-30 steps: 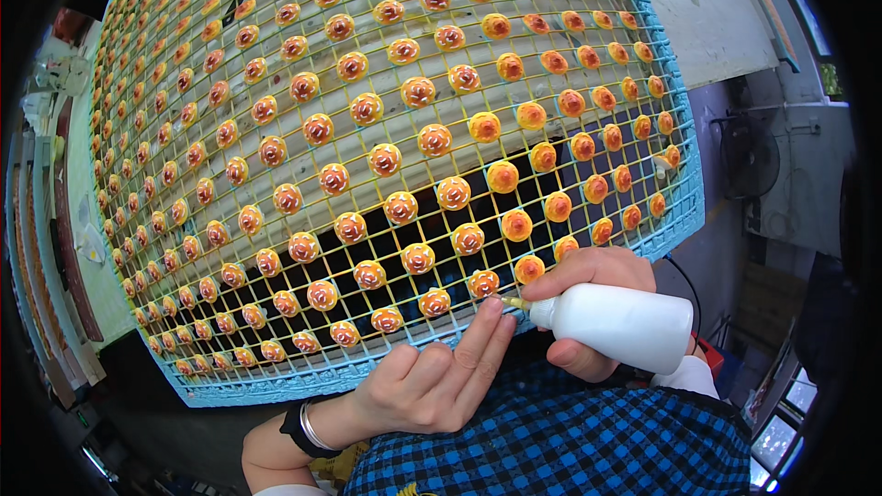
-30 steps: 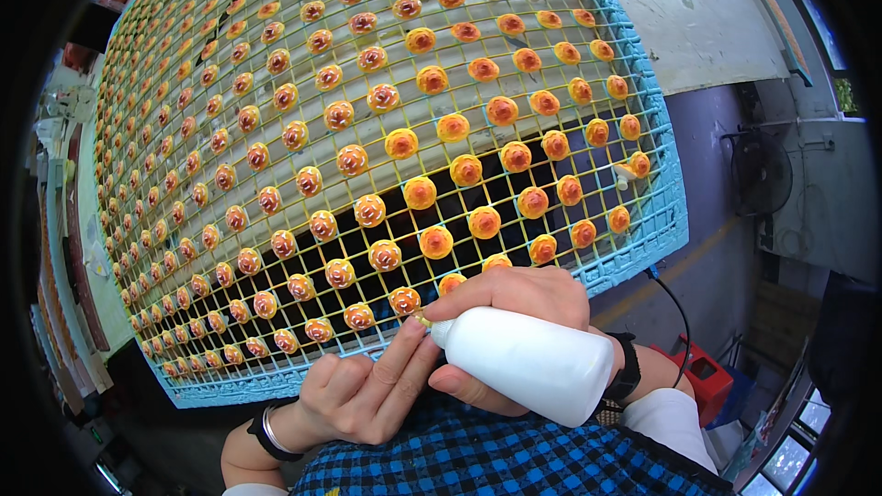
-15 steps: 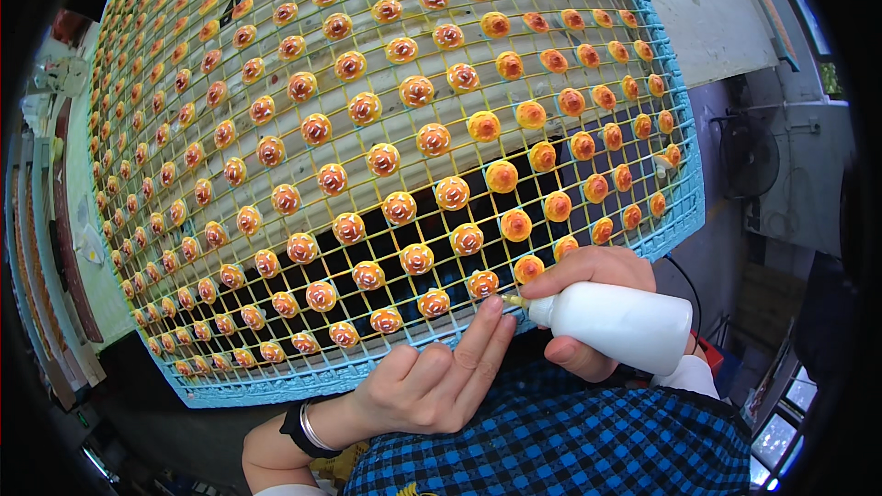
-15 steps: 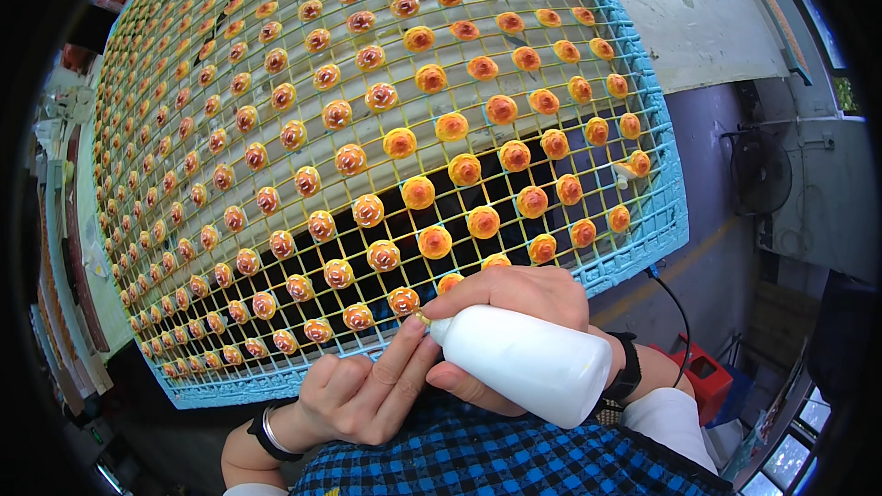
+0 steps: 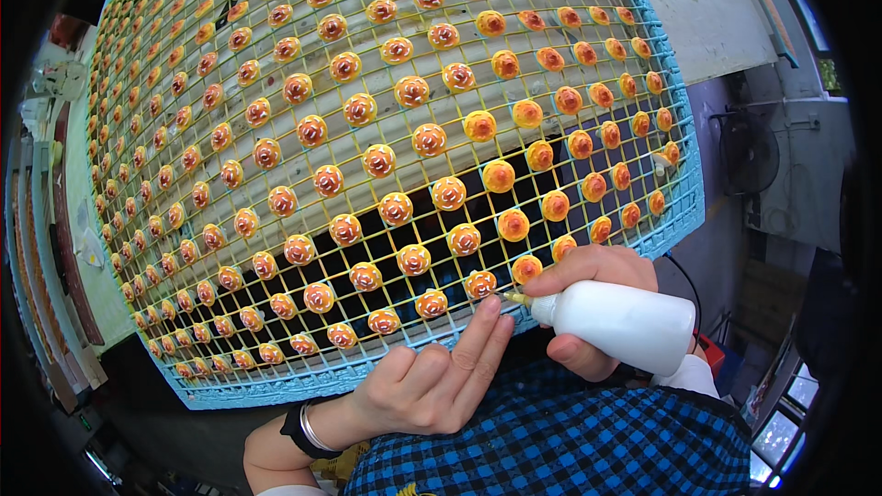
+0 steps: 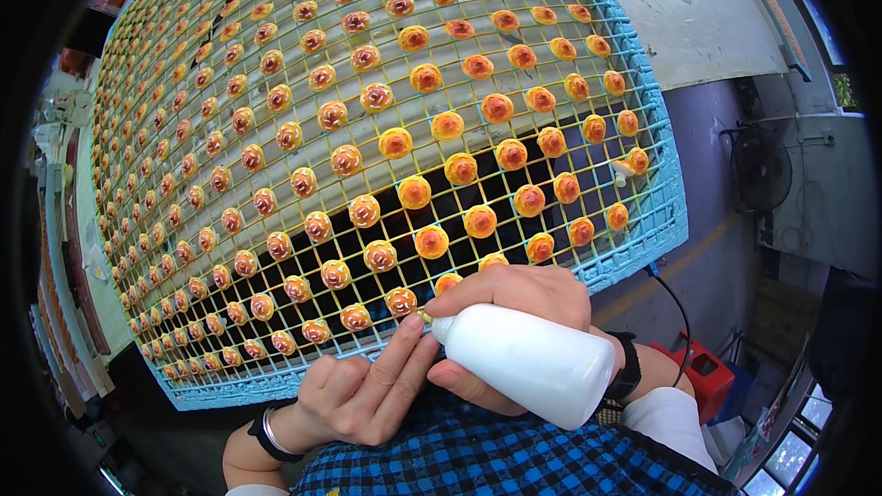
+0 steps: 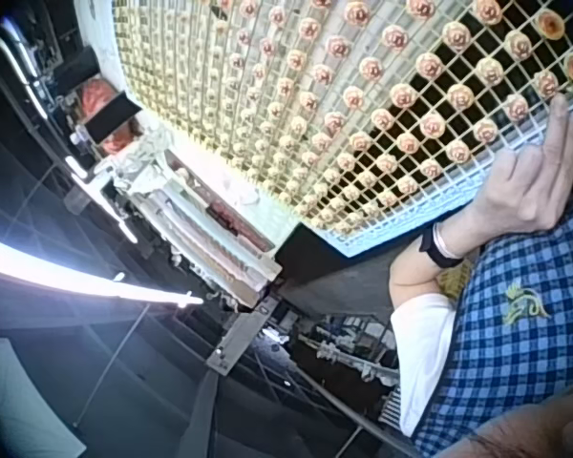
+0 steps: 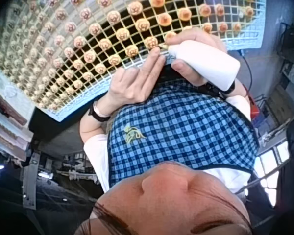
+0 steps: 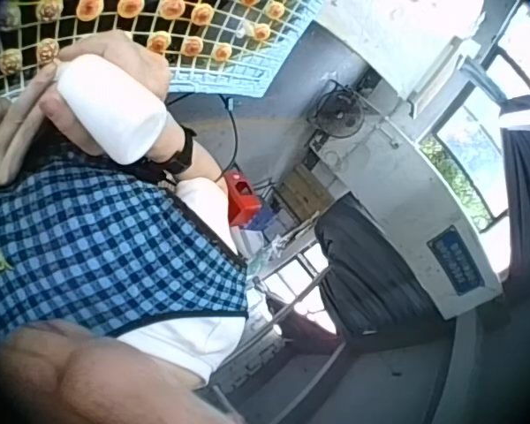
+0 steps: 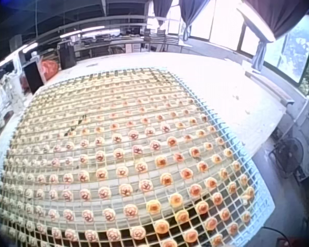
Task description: The person is applying glue or a similar adhesive from a white bottle onto small circular decorative components arranged on a grid.
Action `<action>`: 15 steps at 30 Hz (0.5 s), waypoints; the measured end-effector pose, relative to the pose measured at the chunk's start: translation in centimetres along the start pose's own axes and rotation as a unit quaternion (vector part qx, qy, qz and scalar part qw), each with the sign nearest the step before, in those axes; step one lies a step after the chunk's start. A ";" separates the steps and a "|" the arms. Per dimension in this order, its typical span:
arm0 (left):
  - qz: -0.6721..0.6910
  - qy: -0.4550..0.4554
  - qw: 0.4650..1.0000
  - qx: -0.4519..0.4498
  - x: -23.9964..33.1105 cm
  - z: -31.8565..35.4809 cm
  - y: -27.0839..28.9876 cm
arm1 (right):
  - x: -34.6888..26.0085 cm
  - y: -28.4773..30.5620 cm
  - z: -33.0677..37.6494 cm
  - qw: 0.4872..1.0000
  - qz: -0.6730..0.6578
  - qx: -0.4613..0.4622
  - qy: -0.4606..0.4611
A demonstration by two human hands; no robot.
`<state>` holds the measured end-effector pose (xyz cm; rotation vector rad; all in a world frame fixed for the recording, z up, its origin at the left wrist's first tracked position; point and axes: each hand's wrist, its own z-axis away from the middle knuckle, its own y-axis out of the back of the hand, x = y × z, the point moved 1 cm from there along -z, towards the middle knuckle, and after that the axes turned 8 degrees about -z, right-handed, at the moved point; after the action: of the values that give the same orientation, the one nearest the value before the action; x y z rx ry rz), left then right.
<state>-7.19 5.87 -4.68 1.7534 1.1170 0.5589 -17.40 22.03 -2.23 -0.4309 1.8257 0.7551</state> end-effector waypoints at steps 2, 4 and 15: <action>0.003 0.001 1.000 -0.003 0.0 0.1 0.0 | -0.1 0.1 -0.1 1.000 0.018 -0.014 0.008; 0.007 0.000 1.000 -0.004 -0.1 0.1 0.0 | 0.0 0.1 0.0 1.000 0.011 -0.011 0.014; 0.022 0.012 1.000 0.006 0.0 0.3 -0.1 | 0.3 -0.8 -0.4 0.996 0.042 -0.002 0.074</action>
<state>-7.04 5.79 -4.93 1.7890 1.1017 0.6022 -17.32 21.21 -2.65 -0.4248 1.9914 0.8020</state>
